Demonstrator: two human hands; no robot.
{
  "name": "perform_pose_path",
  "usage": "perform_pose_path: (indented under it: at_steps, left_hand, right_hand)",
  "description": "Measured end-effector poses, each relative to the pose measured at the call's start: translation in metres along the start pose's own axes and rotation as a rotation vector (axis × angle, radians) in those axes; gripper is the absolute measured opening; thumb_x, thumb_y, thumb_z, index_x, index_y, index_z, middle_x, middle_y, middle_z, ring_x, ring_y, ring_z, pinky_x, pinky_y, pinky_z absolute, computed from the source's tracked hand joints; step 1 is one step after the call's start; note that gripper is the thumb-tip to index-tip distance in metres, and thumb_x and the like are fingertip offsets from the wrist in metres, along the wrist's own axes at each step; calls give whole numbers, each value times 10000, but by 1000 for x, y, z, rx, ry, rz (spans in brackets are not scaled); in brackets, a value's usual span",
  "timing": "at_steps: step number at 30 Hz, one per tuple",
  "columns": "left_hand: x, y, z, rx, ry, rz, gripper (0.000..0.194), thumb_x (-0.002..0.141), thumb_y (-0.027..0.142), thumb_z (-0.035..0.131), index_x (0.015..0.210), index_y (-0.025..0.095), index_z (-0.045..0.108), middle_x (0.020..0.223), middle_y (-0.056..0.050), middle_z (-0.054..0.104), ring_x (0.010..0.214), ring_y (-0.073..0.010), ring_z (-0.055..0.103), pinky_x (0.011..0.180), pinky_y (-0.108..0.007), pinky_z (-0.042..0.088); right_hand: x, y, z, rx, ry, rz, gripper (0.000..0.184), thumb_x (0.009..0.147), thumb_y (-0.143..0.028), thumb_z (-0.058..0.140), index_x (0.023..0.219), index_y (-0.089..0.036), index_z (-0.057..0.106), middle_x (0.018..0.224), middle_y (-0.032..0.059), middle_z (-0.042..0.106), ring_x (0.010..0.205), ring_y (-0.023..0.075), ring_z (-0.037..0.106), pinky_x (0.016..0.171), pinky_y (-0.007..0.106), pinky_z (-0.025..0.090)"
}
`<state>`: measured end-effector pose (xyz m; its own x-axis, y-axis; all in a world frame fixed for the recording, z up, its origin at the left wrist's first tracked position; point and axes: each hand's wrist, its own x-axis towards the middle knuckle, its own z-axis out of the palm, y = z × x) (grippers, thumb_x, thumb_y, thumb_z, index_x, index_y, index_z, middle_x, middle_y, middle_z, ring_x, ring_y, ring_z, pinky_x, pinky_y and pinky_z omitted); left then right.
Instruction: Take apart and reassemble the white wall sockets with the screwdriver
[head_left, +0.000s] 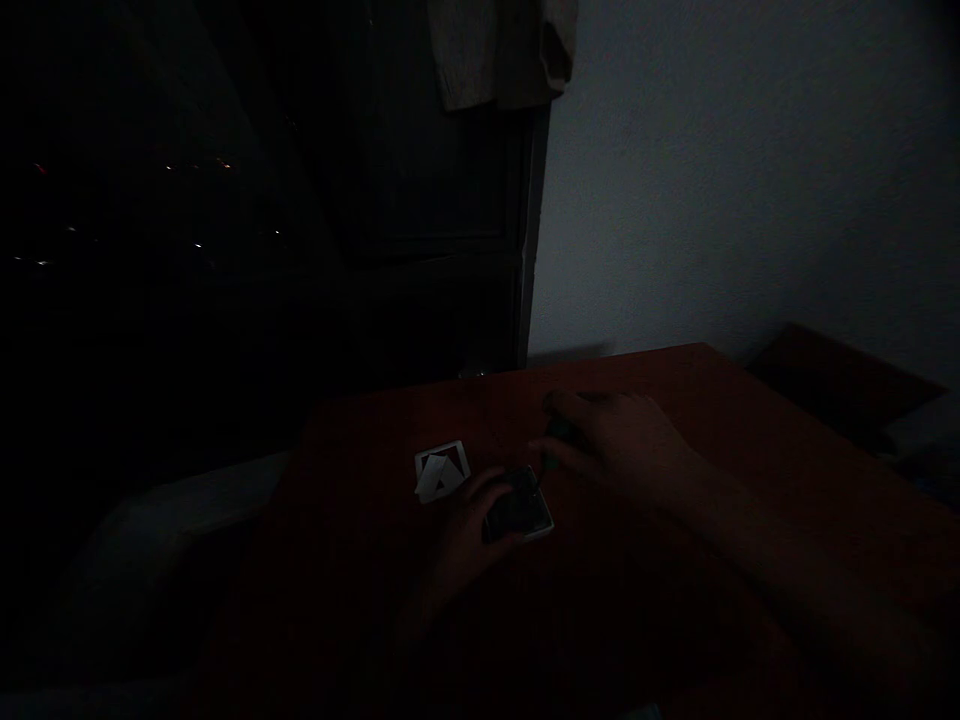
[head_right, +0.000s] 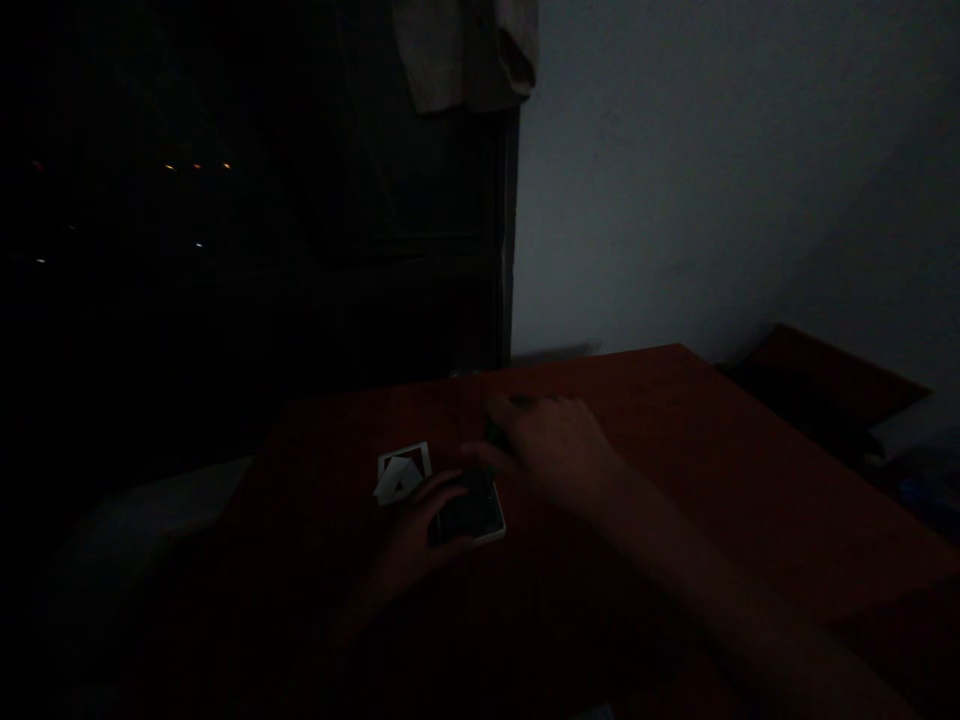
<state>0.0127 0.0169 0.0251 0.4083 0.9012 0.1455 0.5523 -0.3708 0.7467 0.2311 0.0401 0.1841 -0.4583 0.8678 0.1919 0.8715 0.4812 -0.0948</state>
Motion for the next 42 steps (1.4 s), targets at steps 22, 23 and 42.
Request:
perform_pose_path:
  at_steps: [22, 23, 42]
  left_hand:
    - [-2, -4, 2, 13, -7, 6, 527, 737, 244, 728, 1226, 278, 534, 1428, -59, 428, 1299, -259, 425, 1085, -438, 361]
    - [-2, -4, 2, 16, -5, 5, 514, 741, 256, 725, 1220, 276, 539, 1426, -62, 432, 1295, -264, 429, 1082, -446, 363]
    - [-2, 1, -1, 5, 2, -17, 516, 707, 209, 736, 1190, 275, 566, 1412, -55, 454, 1280, -275, 450, 1071, -450, 378]
  right_hand:
    - [3, -3, 2, -14, 2, 23, 270, 925, -387, 436, 1091, -208, 553, 985, 86, 666, 744, 207, 637, 579, 266, 382]
    - [3, -4, 1, -25, 2, 35, 274, 923, -382, 431, 1088, -201, 554, 971, 86, 663, 735, 208, 635, 576, 268, 379]
    - [0, -6, -8, 185, -69, -77, 305, 842, -193, 519, 1147, -199, 510, 1061, 68, 644, 803, 177, 641, 638, 262, 412]
